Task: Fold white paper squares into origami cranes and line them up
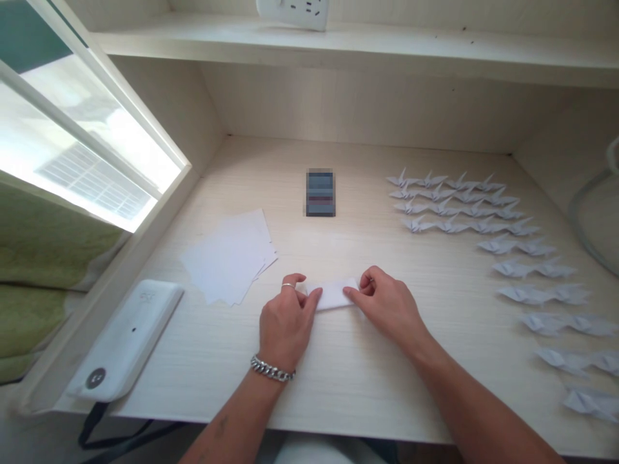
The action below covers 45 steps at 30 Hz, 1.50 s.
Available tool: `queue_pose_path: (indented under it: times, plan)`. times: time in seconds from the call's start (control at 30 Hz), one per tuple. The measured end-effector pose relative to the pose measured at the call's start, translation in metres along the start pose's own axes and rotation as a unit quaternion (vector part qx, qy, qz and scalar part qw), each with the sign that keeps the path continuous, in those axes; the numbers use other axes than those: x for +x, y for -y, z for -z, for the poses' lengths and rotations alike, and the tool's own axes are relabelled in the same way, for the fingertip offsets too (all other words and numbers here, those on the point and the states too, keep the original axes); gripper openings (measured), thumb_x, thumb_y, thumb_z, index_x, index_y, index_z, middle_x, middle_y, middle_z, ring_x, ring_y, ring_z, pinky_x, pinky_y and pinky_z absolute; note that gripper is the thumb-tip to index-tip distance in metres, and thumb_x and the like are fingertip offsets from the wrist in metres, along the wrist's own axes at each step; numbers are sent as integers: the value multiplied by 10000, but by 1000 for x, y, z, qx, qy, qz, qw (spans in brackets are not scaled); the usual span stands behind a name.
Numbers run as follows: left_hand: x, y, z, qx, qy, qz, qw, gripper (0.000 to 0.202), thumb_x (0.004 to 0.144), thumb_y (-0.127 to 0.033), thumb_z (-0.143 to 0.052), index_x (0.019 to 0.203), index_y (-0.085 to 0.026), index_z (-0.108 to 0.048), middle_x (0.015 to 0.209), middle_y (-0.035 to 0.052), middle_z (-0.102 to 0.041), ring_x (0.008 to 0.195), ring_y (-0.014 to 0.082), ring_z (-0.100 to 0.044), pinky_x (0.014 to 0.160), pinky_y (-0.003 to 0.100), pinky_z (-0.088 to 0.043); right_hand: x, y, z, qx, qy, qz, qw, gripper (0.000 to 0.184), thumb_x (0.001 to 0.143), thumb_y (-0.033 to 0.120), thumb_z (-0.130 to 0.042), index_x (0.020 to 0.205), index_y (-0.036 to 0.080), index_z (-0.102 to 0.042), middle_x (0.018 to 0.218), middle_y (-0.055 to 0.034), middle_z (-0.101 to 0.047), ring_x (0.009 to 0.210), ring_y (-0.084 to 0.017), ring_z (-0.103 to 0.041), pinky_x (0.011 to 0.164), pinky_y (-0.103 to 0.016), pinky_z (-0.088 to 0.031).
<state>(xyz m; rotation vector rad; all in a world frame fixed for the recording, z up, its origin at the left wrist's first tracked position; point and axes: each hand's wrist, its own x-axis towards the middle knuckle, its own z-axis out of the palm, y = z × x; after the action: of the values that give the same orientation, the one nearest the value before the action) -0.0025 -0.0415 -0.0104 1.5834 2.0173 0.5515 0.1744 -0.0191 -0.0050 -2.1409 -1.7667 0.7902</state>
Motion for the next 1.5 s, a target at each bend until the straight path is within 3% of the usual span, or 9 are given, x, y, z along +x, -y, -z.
queue_pose_path:
  times: [0.13,0.63,1.5]
  plan:
    - [0,-1,3,-15,9,5,1000,360,825,-411,-577,1129,-222,-534,679,-36,-697,698,201,-666,651,299,-429,1,0,0,-2,2,3,1000,229,743,444,-629,717,241,-526,675,32,-653,615,-166,-565,559,-273,-332]
    - [3,-2,0,17,6,6,1000,237,823,-401,-558,1007,-254,-528,625,-64,-664,634,196,-648,610,292,-409,4,-3,-1,12,-8,3,1000,239,726,444,-641,679,239,-529,618,40,-642,582,-154,-559,556,-268,-340]
    - [5,-1,-1,36,3,2,999,194,827,-406,-555,930,-243,-564,632,-55,-679,629,190,-652,622,294,-410,5,-1,1,7,9,-12,1000,208,752,421,-619,686,239,-541,619,36,-644,592,-155,-562,549,-259,-325]
